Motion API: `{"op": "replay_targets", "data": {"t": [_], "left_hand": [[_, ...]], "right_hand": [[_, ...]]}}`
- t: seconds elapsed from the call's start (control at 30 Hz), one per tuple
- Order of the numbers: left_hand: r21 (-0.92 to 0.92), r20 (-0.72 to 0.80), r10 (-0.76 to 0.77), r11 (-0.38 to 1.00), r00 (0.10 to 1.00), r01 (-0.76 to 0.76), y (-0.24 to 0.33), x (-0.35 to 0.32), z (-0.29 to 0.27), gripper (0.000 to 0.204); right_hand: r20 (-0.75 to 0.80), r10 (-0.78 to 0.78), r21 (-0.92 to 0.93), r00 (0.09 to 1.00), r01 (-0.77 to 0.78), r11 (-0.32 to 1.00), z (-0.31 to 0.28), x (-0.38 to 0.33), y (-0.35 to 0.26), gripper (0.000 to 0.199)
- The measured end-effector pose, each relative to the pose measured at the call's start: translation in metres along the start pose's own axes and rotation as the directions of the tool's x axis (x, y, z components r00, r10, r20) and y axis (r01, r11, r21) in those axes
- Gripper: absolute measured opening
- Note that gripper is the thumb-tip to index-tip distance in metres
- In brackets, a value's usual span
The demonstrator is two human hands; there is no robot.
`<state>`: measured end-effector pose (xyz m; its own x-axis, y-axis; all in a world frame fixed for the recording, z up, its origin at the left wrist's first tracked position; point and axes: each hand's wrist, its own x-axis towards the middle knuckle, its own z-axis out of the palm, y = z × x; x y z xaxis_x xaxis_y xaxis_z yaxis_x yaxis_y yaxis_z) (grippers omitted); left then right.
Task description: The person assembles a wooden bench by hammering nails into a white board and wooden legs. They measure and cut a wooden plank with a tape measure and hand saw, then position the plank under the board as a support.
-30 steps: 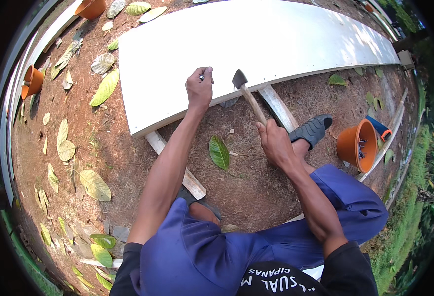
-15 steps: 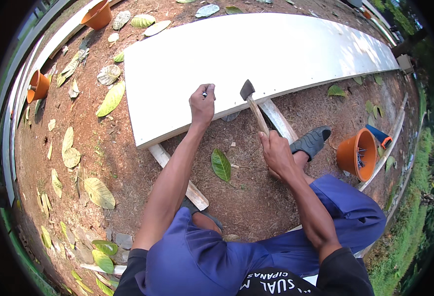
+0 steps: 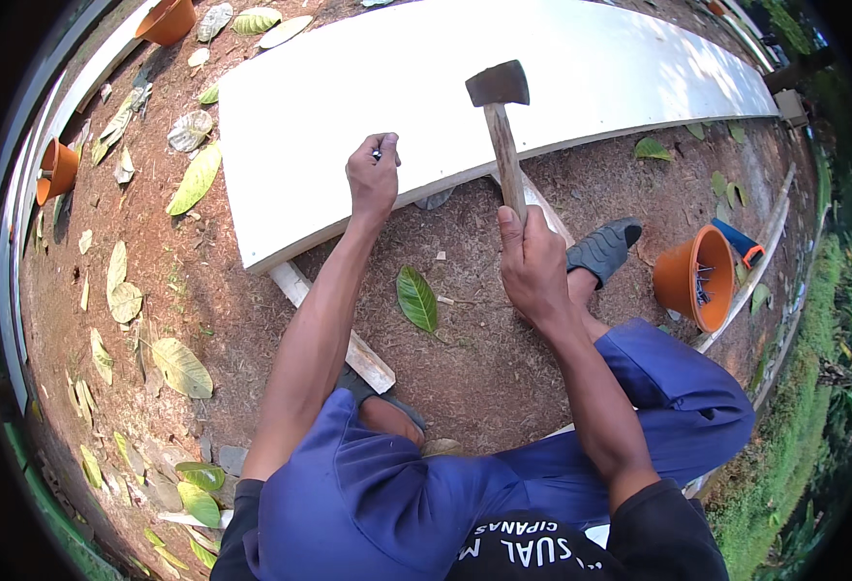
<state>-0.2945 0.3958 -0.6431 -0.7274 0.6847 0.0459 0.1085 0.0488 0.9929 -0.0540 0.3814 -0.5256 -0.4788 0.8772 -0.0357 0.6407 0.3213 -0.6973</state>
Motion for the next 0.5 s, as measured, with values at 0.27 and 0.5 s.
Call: {"op": "replay_targets", "data": {"t": [0.27,0.5], "left_hand": [[0.032,-0.009,0.05,0.998,0.999,-0.05,0.002,0.003,0.012,0.029],[0.036,-0.025,0.051,0.998,0.998,-0.05,-0.002,-0.001,0.003,0.029]], "right_hand": [[0.117,0.072,-0.288,0.991,-0.035,0.957,0.036,0.01,0.064,0.042],[-0.094,-0.064,0.069,0.993,0.071,0.995,0.02,0.008,0.008,0.039]]}}
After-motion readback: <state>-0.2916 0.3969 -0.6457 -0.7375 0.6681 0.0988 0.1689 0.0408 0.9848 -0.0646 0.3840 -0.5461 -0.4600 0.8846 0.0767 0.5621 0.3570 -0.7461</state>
